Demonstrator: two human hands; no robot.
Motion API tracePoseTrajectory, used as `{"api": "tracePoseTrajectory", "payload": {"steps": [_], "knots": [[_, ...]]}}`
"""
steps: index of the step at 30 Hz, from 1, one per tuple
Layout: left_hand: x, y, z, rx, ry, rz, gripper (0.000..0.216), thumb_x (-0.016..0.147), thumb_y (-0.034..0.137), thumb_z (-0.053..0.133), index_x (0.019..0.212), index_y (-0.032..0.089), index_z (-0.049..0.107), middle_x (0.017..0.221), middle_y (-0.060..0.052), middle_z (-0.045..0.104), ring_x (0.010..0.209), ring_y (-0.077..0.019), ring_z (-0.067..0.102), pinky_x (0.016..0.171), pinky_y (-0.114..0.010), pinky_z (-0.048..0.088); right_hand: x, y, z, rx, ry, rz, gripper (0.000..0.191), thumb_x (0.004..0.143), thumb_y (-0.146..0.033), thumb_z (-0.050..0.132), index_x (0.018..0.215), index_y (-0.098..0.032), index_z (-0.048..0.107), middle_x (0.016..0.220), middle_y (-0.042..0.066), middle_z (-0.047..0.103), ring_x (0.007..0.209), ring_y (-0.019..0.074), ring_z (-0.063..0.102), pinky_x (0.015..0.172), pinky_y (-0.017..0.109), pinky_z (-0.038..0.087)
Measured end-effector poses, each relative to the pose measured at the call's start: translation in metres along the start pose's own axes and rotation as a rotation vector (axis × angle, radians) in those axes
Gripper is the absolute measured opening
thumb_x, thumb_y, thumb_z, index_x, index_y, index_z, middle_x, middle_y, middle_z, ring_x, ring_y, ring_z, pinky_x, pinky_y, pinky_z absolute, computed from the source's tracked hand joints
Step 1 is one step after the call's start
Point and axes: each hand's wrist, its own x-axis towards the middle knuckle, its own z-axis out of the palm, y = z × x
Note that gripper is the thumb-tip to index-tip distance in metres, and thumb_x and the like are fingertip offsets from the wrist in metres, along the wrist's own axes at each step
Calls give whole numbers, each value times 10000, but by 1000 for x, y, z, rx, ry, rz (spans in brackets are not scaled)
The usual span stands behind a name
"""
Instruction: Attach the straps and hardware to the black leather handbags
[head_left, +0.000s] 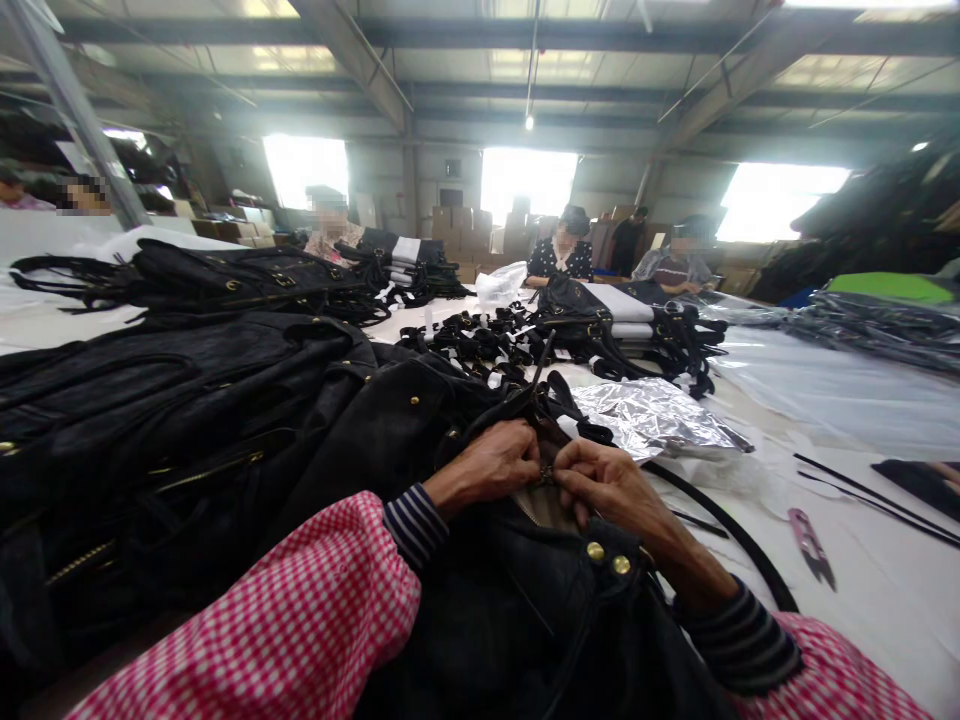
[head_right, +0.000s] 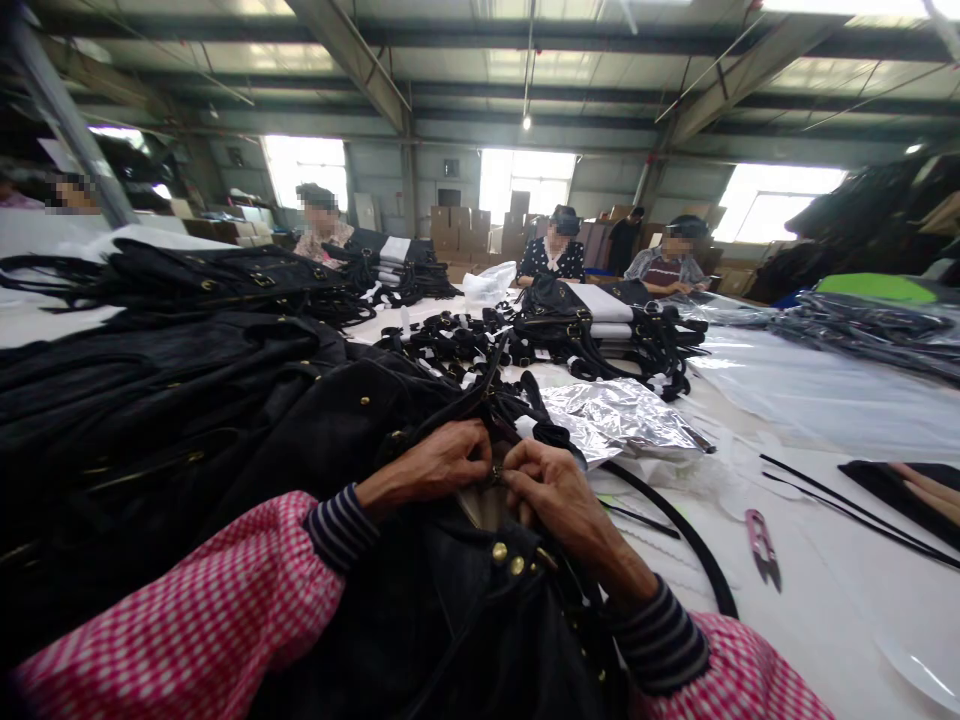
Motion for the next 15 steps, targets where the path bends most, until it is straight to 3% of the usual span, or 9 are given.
{"api": "tracePoseTrajectory", "payload": {"steps": [4,8,12,15], "knots": [[-5,1,-5,-203,54,-44,126,772,223,570,790,146,667,715,7,633,627,-122,545,532,-223,364,-7,-6,-6,320,33,19,309,821,-438,715,917,-157,628,802,67,737,622,150,681,434,173,339],[-6,2,-4,-389,101,-49,110,781,238,569,804,142,616,756,-11,664,678,-129,601,597,-216,438,-9,-7,-9,537,1,3,268,868,-413,656,983,-172,633,981,122,764,801,215,741,490,195,435],[-6,4,-4,-830,87,-66,176,786,283,666,837,142,574,828,-44,707,717,-137,653,673,-240,503,-6,-4,-4,507,46,-52,276,831,-374,734,985,-180,611,983,113,759,769,201,736,459,177,421],[-6,5,-7,-921,65,-100,241,792,323,737,857,113,637,822,-56,720,729,-141,668,710,-249,517,-2,-2,3,397,128,-95,335,824,-459,756,930,-167,630,834,78,742,607,159,688,408,172,379]]}}
